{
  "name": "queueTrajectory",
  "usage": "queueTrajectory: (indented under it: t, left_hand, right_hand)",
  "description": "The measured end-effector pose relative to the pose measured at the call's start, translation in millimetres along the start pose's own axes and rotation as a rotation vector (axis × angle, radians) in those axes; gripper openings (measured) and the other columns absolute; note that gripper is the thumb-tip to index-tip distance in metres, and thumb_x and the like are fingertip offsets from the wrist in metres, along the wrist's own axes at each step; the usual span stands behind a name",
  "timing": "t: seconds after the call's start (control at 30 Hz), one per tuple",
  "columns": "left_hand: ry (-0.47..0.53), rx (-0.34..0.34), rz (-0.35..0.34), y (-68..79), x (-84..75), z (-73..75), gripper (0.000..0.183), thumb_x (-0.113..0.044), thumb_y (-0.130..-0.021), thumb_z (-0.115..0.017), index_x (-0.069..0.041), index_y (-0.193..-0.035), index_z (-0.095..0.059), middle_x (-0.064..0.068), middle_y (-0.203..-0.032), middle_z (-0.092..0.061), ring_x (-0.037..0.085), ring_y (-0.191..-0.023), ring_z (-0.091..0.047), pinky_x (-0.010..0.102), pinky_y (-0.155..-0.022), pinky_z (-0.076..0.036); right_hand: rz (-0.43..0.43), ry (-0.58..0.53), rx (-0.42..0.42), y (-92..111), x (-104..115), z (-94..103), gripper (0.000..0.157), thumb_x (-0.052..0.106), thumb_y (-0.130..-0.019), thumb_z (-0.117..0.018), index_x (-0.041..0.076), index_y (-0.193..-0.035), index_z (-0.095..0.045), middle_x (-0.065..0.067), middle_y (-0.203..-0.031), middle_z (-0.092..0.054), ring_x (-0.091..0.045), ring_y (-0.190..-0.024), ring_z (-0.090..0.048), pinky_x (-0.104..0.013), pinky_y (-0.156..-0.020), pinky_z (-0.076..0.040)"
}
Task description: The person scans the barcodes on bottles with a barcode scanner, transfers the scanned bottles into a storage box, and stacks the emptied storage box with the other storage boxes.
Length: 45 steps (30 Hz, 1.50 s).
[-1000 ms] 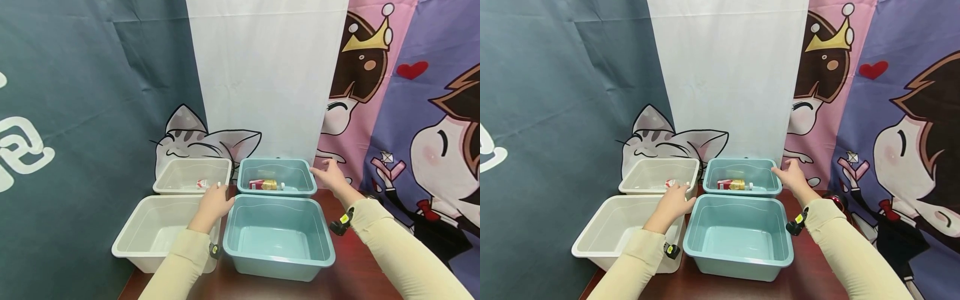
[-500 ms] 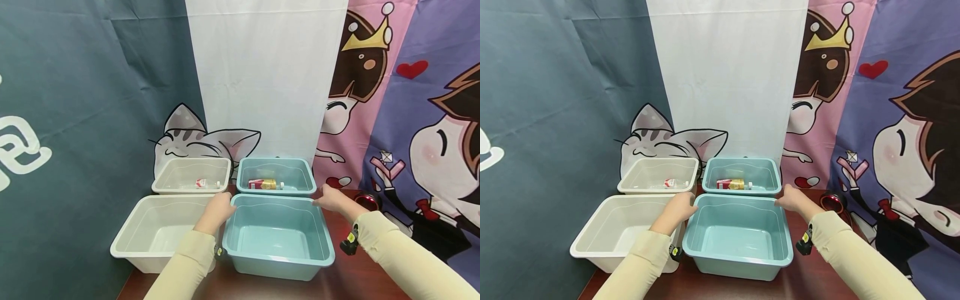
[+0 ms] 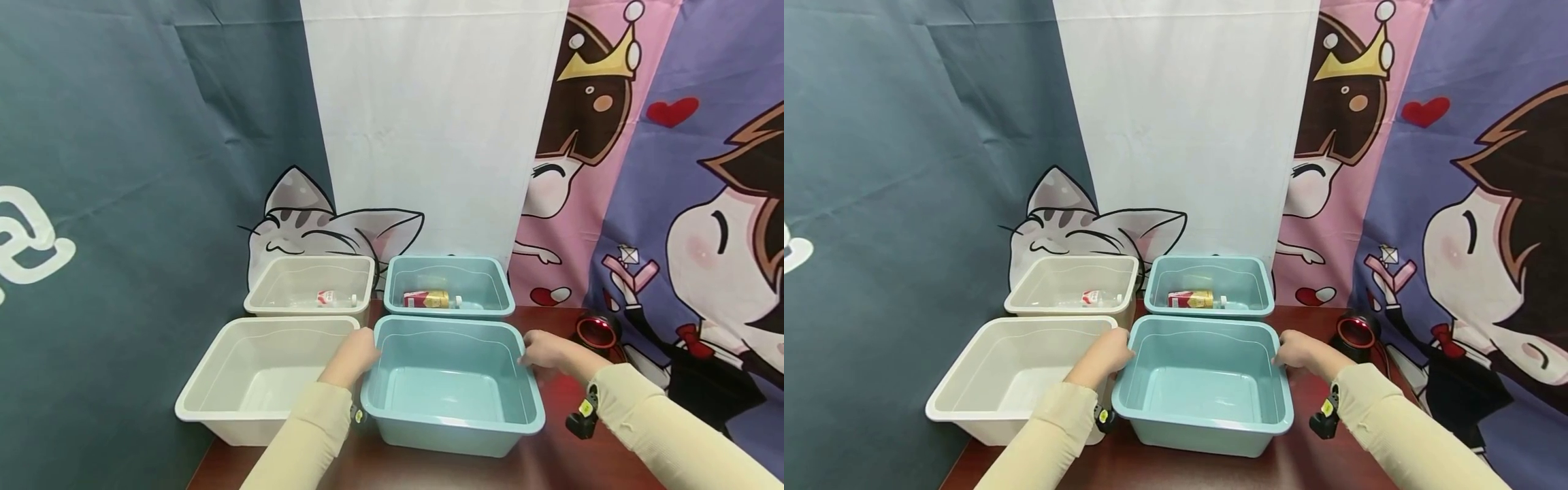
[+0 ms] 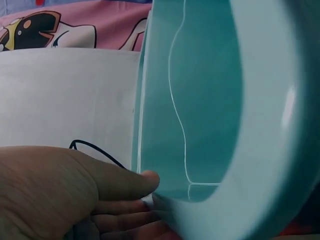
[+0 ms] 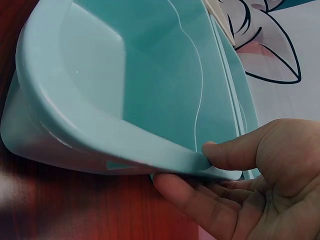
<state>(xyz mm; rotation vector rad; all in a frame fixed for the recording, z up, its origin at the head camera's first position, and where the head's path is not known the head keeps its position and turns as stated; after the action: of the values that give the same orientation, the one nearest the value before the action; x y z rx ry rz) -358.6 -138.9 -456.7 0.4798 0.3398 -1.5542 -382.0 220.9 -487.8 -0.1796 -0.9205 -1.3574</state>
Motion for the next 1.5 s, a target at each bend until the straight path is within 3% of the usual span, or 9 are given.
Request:
queueTrajectory:
  t: [0.07,0.2,0.4,0.6,0.8,0.97,1.07,1.23,1.5]
  left_hand:
    - [0.005,0.007,-0.001,0.3,1.2,-2.3,0.01,0.002,-0.086,-0.065,0.002,-0.094,-0.071,0.01,-0.078,-0.068,0.019,-0.067,-0.06,0.043,-0.079,-0.06]
    - [0.011,-0.003,-0.006,0.0,2.9,-4.1,0.01,0.004,-0.087,-0.062,0.0,-0.091,-0.07,0.009,-0.077,-0.067,0.019,-0.067,-0.059,0.043,-0.08,-0.059]
    - [0.038,-0.012,0.0,-0.8,6.5,-5.2,0.017,0.008,-0.082,-0.061,0.001,-0.095,-0.07,0.009,-0.079,-0.067,0.021,-0.069,-0.058,0.045,-0.081,-0.058]
    - [0.057,-0.004,0.006,-5.1,10.2,-6.8,0.027,0.005,-0.081,-0.066,0.004,-0.108,-0.069,0.014,-0.094,-0.071,0.025,-0.082,-0.066,0.05,-0.09,-0.056]
    - [0.152,-0.011,0.044,-1.2,14.5,0.3,0.031,-0.012,-0.092,-0.064,0.006,-0.117,-0.066,0.019,-0.106,-0.07,0.033,-0.099,-0.069,0.053,-0.092,-0.055]
    - [0.218,0.006,0.074,1.8,14.9,8.5,0.05,-0.034,-0.102,-0.056,0.008,-0.129,-0.061,0.024,-0.124,-0.066,0.04,-0.118,-0.063,0.056,-0.097,-0.052]
    - [0.291,0.034,0.105,2.9,13.9,13.9,0.057,-0.042,-0.104,-0.05,0.007,-0.131,-0.06,0.024,-0.122,-0.066,0.04,-0.111,-0.066,0.054,-0.09,-0.056]
    - [0.488,0.087,0.145,1.5,11.6,21.9,0.067,-0.053,-0.107,-0.036,0.004,-0.133,-0.059,0.023,-0.105,-0.068,0.034,-0.085,-0.07,0.043,-0.059,-0.062]
    - [0.646,0.127,0.131,2.5,6.4,41.7,0.074,-0.056,-0.107,-0.028,0.007,-0.134,-0.057,0.025,-0.11,-0.069,0.029,-0.074,-0.069,0.04,-0.057,-0.061]
  right_hand:
    - [-0.023,-0.092,0.012,0.2,-3.1,-1.7,0.048,-0.004,-0.092,-0.064,-0.022,-0.129,-0.04,-0.029,-0.107,-0.061,-0.034,-0.082,-0.071,-0.048,-0.065,-0.062]
    - [-0.039,-0.158,0.016,1.1,-6.1,-2.0,0.054,-0.003,-0.094,-0.063,-0.021,-0.136,-0.034,-0.034,-0.117,-0.056,-0.034,-0.085,-0.07,-0.048,-0.067,-0.062]
    - [-0.046,-0.18,0.025,1.0,-9.3,-3.8,0.058,-0.001,-0.095,-0.064,-0.02,-0.139,-0.032,-0.034,-0.12,-0.055,-0.035,-0.086,-0.071,-0.049,-0.068,-0.062]
    - [-0.053,-0.211,0.027,2.6,-11.0,-3.9,0.059,0.0,-0.095,-0.064,-0.02,-0.14,-0.03,-0.034,-0.119,-0.056,-0.037,-0.089,-0.07,-0.05,-0.069,-0.062]
    - [-0.083,-0.271,0.024,8.7,-8.7,3.1,0.069,0.027,-0.099,-0.064,-0.015,-0.143,-0.032,-0.032,-0.117,-0.06,-0.037,-0.091,-0.07,-0.05,-0.071,-0.062]
    - [-0.09,-0.336,0.05,12.9,-5.5,7.6,0.078,0.052,-0.101,-0.054,-0.01,-0.146,-0.037,-0.025,-0.11,-0.067,-0.036,-0.091,-0.072,-0.051,-0.074,-0.061]
    - [-0.091,-0.39,0.061,15.9,-3.5,10.9,0.084,0.063,-0.099,-0.049,-0.006,-0.146,-0.04,-0.025,-0.109,-0.068,-0.037,-0.092,-0.072,-0.053,-0.076,-0.061]
    - [-0.066,-0.436,0.073,21.4,2.7,19.9,0.094,0.071,-0.097,-0.043,-0.008,-0.147,-0.037,-0.026,-0.112,-0.067,-0.038,-0.095,-0.071,-0.054,-0.08,-0.06]
    - [-0.015,-0.451,0.106,33.4,19.2,36.3,0.095,0.069,-0.1,-0.035,-0.013,-0.149,-0.028,-0.024,-0.111,-0.068,-0.037,-0.097,-0.071,-0.051,-0.082,-0.06]
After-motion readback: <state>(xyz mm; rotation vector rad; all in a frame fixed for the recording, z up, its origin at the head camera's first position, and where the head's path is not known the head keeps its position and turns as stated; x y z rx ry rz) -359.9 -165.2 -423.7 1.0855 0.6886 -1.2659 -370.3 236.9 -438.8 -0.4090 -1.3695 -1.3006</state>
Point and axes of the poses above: each hand's wrist, its own y-axis away from the middle knuckle, its own z-axis out of the back of the hand, x = y × z, the point moved 8 cm from there along -y, towards the middle knuckle
